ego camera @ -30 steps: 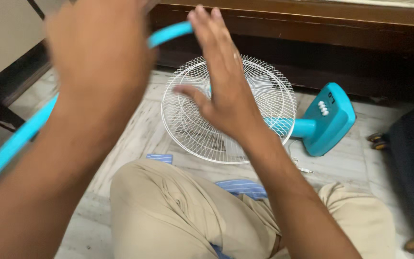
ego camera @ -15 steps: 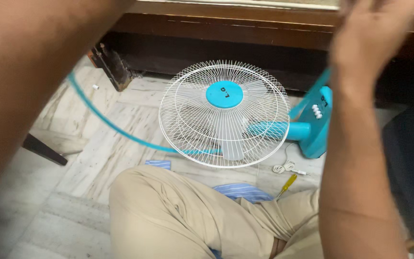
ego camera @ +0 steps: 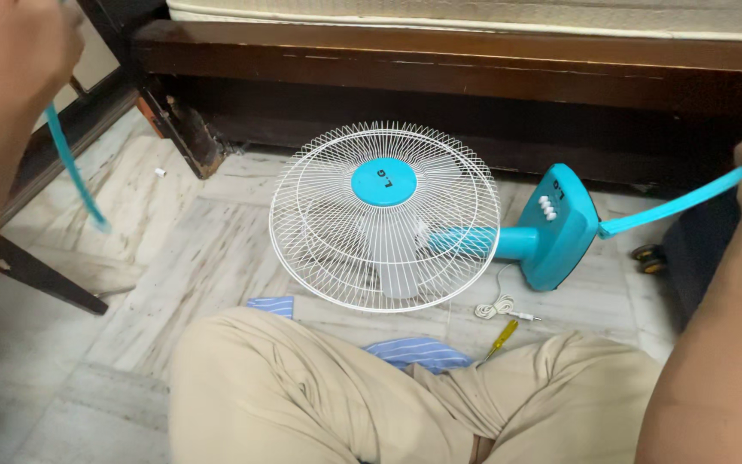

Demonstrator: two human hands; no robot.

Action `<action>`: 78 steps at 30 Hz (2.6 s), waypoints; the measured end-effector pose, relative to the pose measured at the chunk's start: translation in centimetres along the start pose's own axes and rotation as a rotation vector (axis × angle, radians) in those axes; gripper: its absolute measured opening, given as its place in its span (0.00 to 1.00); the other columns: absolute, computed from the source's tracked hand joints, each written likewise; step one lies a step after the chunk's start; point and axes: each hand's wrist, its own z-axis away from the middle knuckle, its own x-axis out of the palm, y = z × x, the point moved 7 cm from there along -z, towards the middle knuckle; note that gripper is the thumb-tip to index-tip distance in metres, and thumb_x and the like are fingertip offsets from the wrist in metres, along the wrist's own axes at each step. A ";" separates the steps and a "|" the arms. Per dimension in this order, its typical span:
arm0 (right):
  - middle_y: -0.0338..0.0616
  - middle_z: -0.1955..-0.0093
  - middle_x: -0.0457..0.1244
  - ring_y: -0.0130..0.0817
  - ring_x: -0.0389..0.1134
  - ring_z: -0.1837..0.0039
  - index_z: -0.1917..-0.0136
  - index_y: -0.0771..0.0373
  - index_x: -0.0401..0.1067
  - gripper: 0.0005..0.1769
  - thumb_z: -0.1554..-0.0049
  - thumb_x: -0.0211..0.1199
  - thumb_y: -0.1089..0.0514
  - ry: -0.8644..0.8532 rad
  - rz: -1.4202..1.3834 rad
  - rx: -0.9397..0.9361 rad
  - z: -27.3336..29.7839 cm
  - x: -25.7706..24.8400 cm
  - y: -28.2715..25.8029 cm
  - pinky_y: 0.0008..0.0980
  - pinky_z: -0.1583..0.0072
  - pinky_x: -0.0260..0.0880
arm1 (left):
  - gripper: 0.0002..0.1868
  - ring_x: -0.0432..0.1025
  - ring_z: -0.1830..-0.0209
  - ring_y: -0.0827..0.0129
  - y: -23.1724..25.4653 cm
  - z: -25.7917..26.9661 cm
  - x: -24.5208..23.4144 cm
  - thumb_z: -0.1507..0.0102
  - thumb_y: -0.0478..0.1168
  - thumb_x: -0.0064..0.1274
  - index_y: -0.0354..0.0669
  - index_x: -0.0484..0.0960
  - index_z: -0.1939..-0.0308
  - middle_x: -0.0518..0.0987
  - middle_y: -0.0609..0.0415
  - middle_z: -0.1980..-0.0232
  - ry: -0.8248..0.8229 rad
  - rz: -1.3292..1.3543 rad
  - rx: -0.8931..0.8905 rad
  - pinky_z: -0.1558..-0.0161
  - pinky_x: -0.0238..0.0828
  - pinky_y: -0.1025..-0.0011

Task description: The person assembles a pedestal fan by attaching the front wire cage to the fan head and securing it with a screwdriver. They then attach a blue plastic ring to the cage and fasten it with a small metal clip.

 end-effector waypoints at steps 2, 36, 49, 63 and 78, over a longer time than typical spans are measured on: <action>0.27 0.66 0.55 0.17 0.49 0.68 0.52 0.51 0.72 0.11 0.28 0.58 0.50 0.025 -0.069 0.067 0.9 -1.0 0.5 0.19 0.66 0.47 | 0.07 0.75 0.72 0.58 -1.5 2.9 0.1 0.23 0.34 0.49 0.32 0.73 0.45 0.78 0.39 0.65 0.002 0.237 -0.193 0.72 0.71 0.64; 0.43 0.59 0.70 0.22 0.64 0.64 0.43 0.73 0.76 0.15 0.40 0.69 0.62 -0.097 0.452 0.053 23.5 9.4 5.2 0.22 0.64 0.61 | 0.08 0.56 0.83 0.76 13.6 31.0 21.2 0.29 0.40 0.34 0.47 0.66 0.63 0.67 0.58 0.74 0.220 1.698 -1.902 0.82 0.52 0.76; 0.40 0.52 0.70 0.21 0.63 0.63 0.42 0.70 0.77 0.18 0.37 0.67 0.53 -0.107 0.633 -0.065 22.9 13.7 11.8 0.22 0.61 0.63 | 0.17 0.65 0.75 0.69 15.8 26.2 20.1 0.27 0.43 0.35 0.38 0.74 0.63 0.81 0.51 0.69 0.114 0.942 -1.394 0.71 0.62 0.68; 0.44 0.54 0.70 0.28 0.69 0.57 0.45 0.68 0.78 0.17 0.38 0.65 0.52 -0.152 0.677 0.196 23.0 11.5 14.8 0.28 0.58 0.68 | 0.21 0.68 0.42 0.36 18.1 27.4 20.2 0.31 0.49 0.40 0.42 0.80 0.43 0.58 0.22 0.33 -0.307 0.684 -1.494 0.38 0.64 0.53; 0.39 0.57 0.69 0.23 0.67 0.56 0.46 0.68 0.78 0.10 0.35 0.65 0.58 -0.124 0.586 -0.095 24.6 15.1 9.1 0.24 0.55 0.67 | 0.04 0.74 0.58 0.70 27.9 15.6 10.5 0.31 0.32 0.55 0.35 0.80 0.54 0.81 0.51 0.57 0.208 1.123 -0.644 0.55 0.74 0.72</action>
